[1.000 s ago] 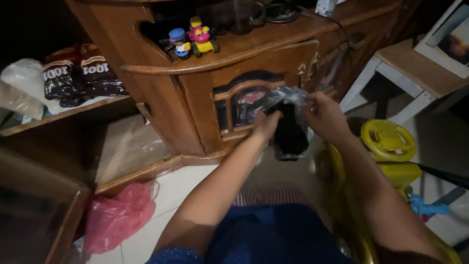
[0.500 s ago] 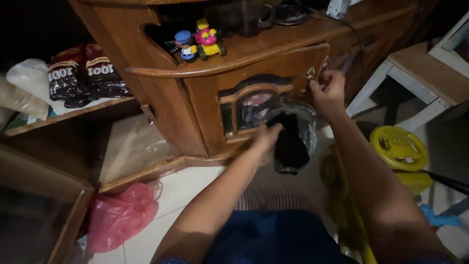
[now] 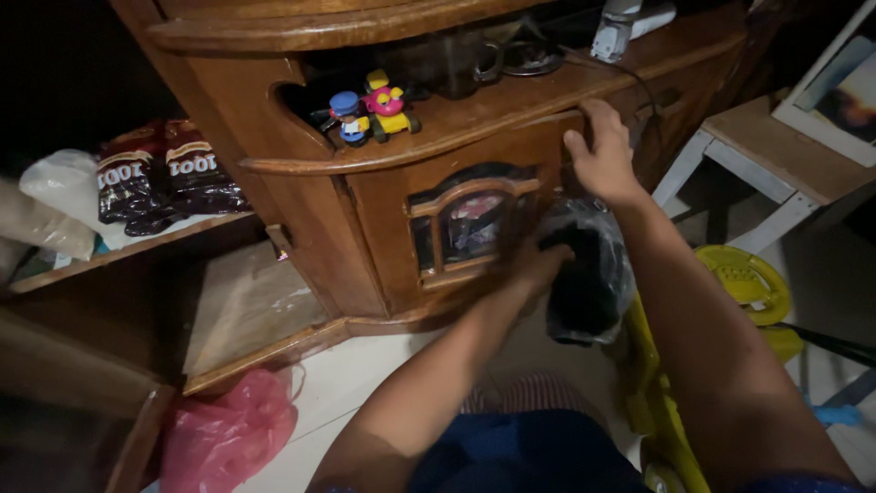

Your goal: The person organizes food items by placing instant noodle packets from a plastic bag into a wooden cabinet shelf.

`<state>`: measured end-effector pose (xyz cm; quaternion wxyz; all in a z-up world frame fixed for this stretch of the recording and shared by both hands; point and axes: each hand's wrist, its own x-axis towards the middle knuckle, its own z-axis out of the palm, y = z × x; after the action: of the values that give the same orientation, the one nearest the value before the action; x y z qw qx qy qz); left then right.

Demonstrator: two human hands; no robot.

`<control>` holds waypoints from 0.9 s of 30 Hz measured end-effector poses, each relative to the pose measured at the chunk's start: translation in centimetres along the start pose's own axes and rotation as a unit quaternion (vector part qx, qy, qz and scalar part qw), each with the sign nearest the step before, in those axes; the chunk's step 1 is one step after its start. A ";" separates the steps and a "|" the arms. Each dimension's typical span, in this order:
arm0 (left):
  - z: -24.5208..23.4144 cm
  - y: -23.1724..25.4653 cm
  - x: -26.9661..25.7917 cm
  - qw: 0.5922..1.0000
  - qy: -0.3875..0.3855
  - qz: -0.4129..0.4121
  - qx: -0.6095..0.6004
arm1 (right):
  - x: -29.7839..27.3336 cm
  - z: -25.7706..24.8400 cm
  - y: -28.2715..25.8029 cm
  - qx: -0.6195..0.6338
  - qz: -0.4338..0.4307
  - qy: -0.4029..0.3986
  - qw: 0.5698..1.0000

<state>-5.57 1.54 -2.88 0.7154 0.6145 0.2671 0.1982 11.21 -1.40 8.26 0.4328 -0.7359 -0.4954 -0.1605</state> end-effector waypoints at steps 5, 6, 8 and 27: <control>1.7 0.9 -1.3 0.998 -0.048 0.026 0.005 | -0.8 -1.6 -1.0 -0.079 -0.009 -0.030 0.996; 2.2 0.8 -1.4 0.998 -0.051 0.026 0.004 | -1.0 -2.0 -1.4 -0.090 -0.002 -0.043 0.995; 3.1 0.5 -1.6 0.994 -0.083 0.011 -0.073 | -1.4 -2.8 -2.1 -0.100 0.013 -0.053 0.993; 10.5 -1.8 -3.4 0.978 -0.090 0.070 -0.174 | -7.0 -8.7 -6.5 -0.163 -0.007 -0.091 0.982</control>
<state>-1.69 -8.94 -3.10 0.8170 0.5128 0.1195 0.2351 4.03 -11.60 11.76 0.2593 -0.8044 -0.5050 -0.1748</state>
